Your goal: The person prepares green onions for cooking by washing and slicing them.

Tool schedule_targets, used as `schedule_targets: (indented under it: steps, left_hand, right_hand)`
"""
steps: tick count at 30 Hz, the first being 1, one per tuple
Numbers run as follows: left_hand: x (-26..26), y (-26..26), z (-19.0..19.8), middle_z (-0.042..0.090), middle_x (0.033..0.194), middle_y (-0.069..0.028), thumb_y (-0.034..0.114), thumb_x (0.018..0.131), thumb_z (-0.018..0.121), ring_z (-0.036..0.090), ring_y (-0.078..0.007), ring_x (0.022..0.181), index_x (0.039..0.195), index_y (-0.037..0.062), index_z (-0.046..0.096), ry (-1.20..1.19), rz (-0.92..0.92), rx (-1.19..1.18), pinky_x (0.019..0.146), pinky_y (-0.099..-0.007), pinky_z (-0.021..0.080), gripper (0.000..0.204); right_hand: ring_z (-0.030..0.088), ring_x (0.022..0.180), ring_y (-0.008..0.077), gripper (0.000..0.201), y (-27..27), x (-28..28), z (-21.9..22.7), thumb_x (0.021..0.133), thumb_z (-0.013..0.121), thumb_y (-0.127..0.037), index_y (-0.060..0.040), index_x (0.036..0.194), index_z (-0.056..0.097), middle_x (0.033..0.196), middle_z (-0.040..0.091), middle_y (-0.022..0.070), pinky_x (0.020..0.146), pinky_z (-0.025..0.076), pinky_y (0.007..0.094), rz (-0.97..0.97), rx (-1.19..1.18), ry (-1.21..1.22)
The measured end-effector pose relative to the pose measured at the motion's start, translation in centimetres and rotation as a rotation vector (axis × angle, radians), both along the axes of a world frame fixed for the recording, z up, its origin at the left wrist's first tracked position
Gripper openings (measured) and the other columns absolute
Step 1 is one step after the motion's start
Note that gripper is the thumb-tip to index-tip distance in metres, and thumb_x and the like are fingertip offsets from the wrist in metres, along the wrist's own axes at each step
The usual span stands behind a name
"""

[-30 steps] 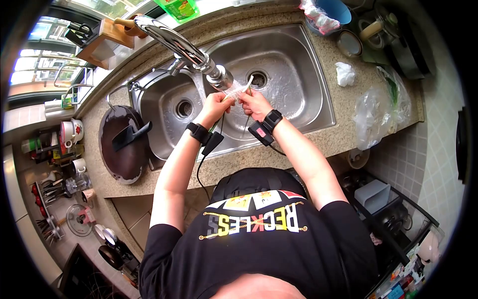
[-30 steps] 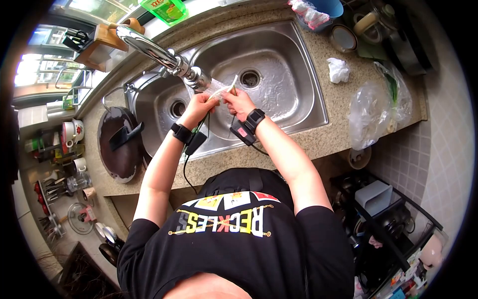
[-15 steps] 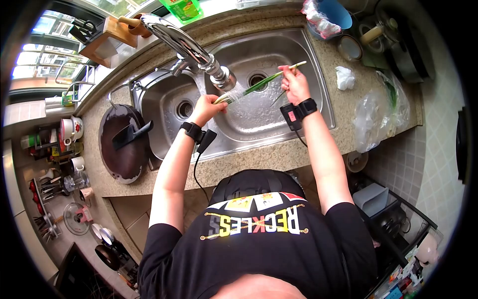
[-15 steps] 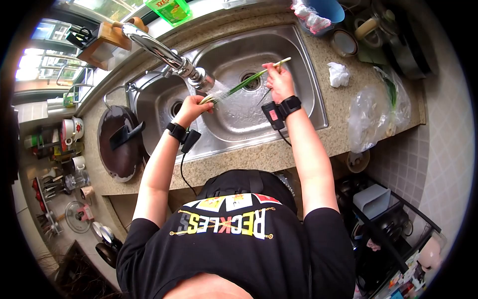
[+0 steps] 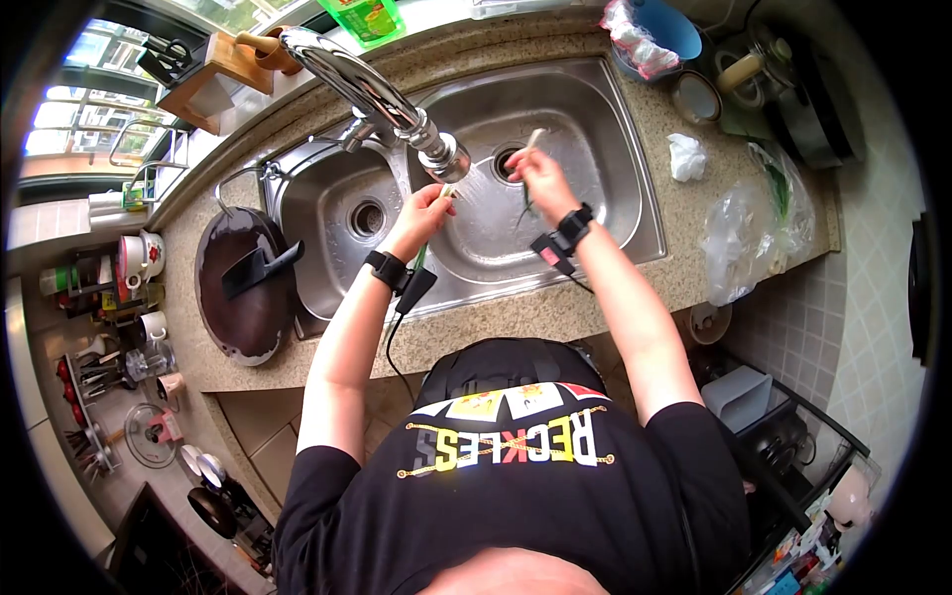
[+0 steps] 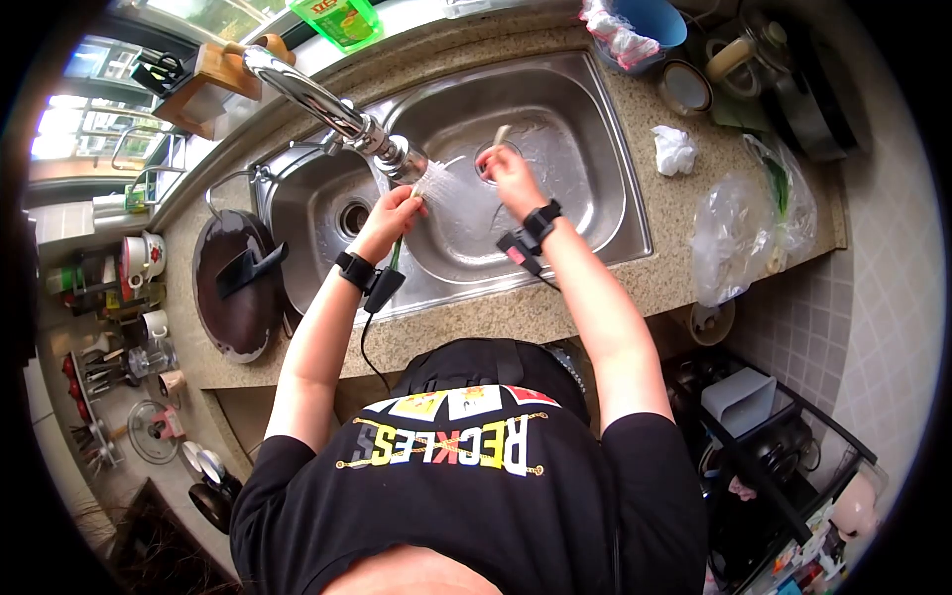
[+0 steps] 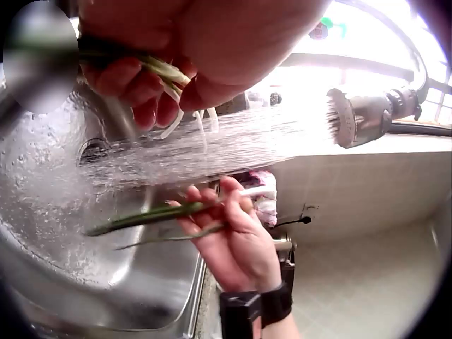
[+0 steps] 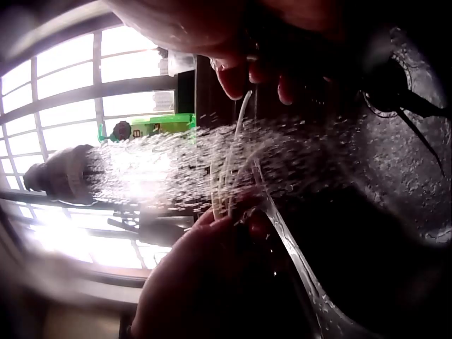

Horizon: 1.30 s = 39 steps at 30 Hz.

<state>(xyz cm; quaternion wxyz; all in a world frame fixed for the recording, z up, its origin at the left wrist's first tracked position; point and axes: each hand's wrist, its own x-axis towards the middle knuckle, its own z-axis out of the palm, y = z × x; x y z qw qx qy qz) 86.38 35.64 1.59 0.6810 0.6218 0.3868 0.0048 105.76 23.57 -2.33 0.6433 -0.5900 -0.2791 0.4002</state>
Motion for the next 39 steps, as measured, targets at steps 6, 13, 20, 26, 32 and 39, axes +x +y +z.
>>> schedule_targets:
  steps: [6,13,20,26,32,39]
  left_hand:
    - [0.4,-0.8,0.2,0.052,0.067,0.0042,0.016,0.087,0.053,0.042,-0.0028,0.054,0.086,0.0062,0.056,-0.095,0.024,-0.012,0.049,-0.0179,0.033,0.010]
    - [1.3,-0.9,-1.5,0.053,0.066,0.0049,0.017,0.074,0.071,0.041,-0.0024,0.054,0.085,0.0048,0.058,-0.051,0.104,0.181,0.047,-0.0194,0.032,0.020]
    - [3.1,-2.2,-0.5,0.053,0.064,0.0059,0.013,0.074,0.071,0.040,-0.0033,0.051,0.082,0.0066,0.061,-0.075,0.058,-0.038,0.046,-0.0200,0.030,0.014]
    - [3.2,-2.2,-1.3,0.056,0.068,0.0045,0.012,0.078,0.067,0.042,-0.0033,0.052,0.083,0.0051,0.063,-0.132,0.123,-0.065,0.047,-0.0197,0.031,0.010]
    - [2.2,-1.0,-4.9,0.053,0.062,0.0033,0.011,0.076,0.064,0.045,-0.0053,0.058,0.078,-0.0018,0.062,-0.094,0.094,0.169,0.051,-0.0244,0.037,0.013]
    - [1.2,-0.8,-4.3,0.053,0.062,0.0009,0.013,0.076,0.064,0.045,-0.0057,0.060,0.076,-0.0003,0.060,0.015,0.041,0.240,0.053,-0.0246,0.037,0.014]
  right_hand:
    - [0.046,0.058,0.0073,0.013,1.8,-4.3,-3.8,0.094,0.042,-0.016,-0.0093,0.091,0.053,0.064,0.046,-0.0026,0.055,0.041,0.0224,0.061,-0.160,0.162]
    - [0.050,0.066,0.0081,0.017,1.5,-4.0,-1.8,0.092,0.047,-0.021,-0.0077,0.093,0.057,0.075,0.055,-0.0009,0.059,0.040,0.0240,0.016,0.034,0.694]
    - [0.051,0.070,0.0081,0.020,1.0,-2.4,-0.9,0.092,0.048,-0.020,-0.0049,0.101,0.058,0.079,0.057,-0.0012,0.062,0.040,0.0217,0.046,0.069,0.588]
    - [0.054,0.069,0.0073,0.012,0.0,-3.3,0.8,0.084,0.058,-0.010,-0.0030,0.093,0.059,0.081,0.059,-0.0001,0.061,0.041,0.0190,0.074,-0.097,0.319]
    - [0.058,0.068,0.0095,0.012,0.3,-4.2,-1.4,0.072,0.065,0.000,0.0003,0.082,0.061,0.078,0.065,0.0050,0.067,0.046,0.0246,0.052,-0.105,0.084]
    - [0.057,0.066,0.0093,0.008,0.0,-4.8,-2.4,0.072,0.062,-0.002,0.0014,0.079,0.062,0.072,0.063,0.0043,0.062,0.045,0.0250,0.089,-0.272,-0.211]
